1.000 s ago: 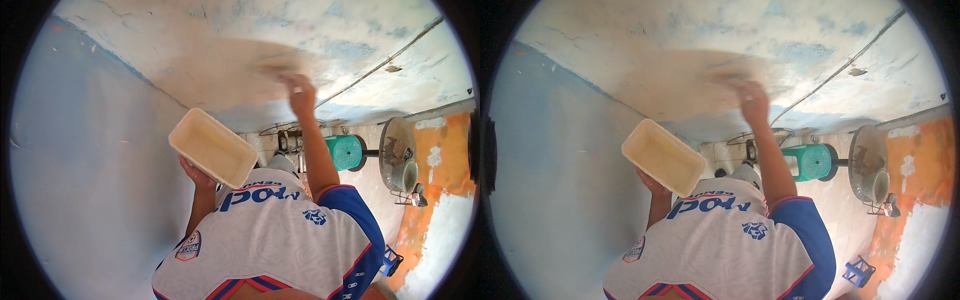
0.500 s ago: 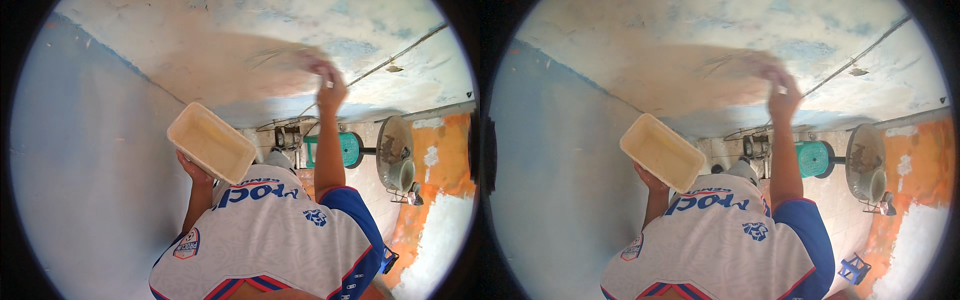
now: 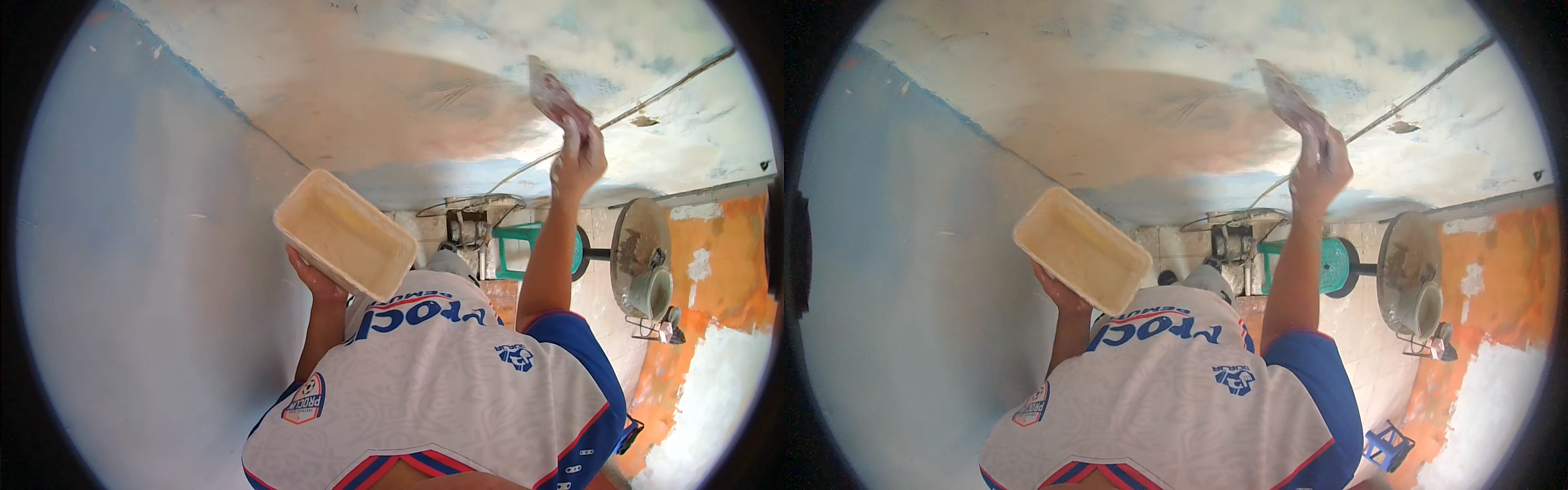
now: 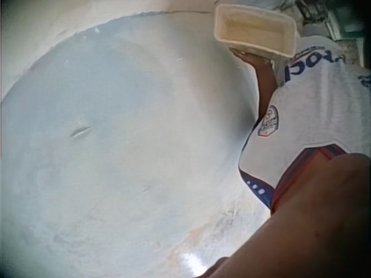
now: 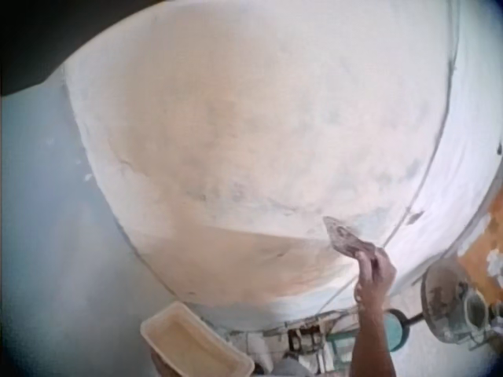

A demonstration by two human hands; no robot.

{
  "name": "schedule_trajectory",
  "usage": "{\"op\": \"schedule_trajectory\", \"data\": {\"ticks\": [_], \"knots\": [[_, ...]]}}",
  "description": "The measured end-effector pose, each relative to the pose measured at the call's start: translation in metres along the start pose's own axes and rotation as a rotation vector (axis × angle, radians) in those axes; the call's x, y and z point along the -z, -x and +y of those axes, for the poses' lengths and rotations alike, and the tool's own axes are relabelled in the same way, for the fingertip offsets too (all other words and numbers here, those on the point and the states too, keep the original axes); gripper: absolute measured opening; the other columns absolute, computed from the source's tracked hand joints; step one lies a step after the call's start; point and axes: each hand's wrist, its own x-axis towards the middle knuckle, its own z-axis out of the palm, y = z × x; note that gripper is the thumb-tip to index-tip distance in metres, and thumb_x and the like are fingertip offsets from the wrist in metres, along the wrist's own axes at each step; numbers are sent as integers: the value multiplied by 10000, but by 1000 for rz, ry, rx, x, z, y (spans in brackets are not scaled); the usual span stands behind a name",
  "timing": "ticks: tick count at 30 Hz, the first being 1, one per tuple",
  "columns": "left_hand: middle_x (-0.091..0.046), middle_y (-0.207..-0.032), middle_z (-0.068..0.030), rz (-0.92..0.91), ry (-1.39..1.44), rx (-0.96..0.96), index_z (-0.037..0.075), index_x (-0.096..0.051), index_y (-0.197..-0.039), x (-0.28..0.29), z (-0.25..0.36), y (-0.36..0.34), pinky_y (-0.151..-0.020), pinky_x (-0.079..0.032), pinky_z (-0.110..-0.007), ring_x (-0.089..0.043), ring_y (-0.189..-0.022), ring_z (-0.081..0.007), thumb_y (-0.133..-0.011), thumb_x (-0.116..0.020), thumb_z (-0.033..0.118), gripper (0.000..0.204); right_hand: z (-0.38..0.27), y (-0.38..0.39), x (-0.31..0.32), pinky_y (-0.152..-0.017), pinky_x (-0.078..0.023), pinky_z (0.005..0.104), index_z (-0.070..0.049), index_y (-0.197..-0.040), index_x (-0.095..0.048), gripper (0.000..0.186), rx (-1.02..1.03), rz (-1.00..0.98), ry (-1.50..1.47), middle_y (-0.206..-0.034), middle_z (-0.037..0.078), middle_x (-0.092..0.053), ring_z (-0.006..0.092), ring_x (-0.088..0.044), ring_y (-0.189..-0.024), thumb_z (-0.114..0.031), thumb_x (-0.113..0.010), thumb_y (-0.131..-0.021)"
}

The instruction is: The person patches a ceiling by applying filler with a putty knife and smoothing it over cracks and holes, while holding a container of filler in their other hand.

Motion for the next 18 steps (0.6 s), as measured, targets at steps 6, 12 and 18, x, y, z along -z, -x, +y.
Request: {"op": "schedule_trajectory", "data": {"ticks": [6, 12, 18], "knots": [[-425, -1553, -97, -16, 20, 16, 161, -356, -1551, 0, 1, 2, -1118, -435, -476, -454, -1396, -317, -997, -362, 677, 758, 5, 52, -39, -840, -553, 413, -98, -1008, -739, 144, 255, -667, 230, -989, 103, -722, 318, -664, -963, -83, -731, -865], [-434, -1546, -94, -13, 32, 0, 161, -355, -1553, 4, 0, 0, -1113, -442, -474, -463, -1388, -310, -990, -373, 685, 769, -3, -2, -26, -767, -573, 356, -66, -1002, -745, 110, 229, -160, 333, -948, 103, -741, 257, -712, -911, -95, -730, -897], [-439, -1543, -90, 10, 8, -17, 161, -358, -1552, 1, -4, -2, -1115, -439, -460, -470, -1382, -301, -988, -374, 688, 772, -16, 68, -40, -718, -579, 356, -46, -923, -742, 68, 97, -494, 93, -926, 100, -746, 246, -718, -863, -76, -769, -868]]}}
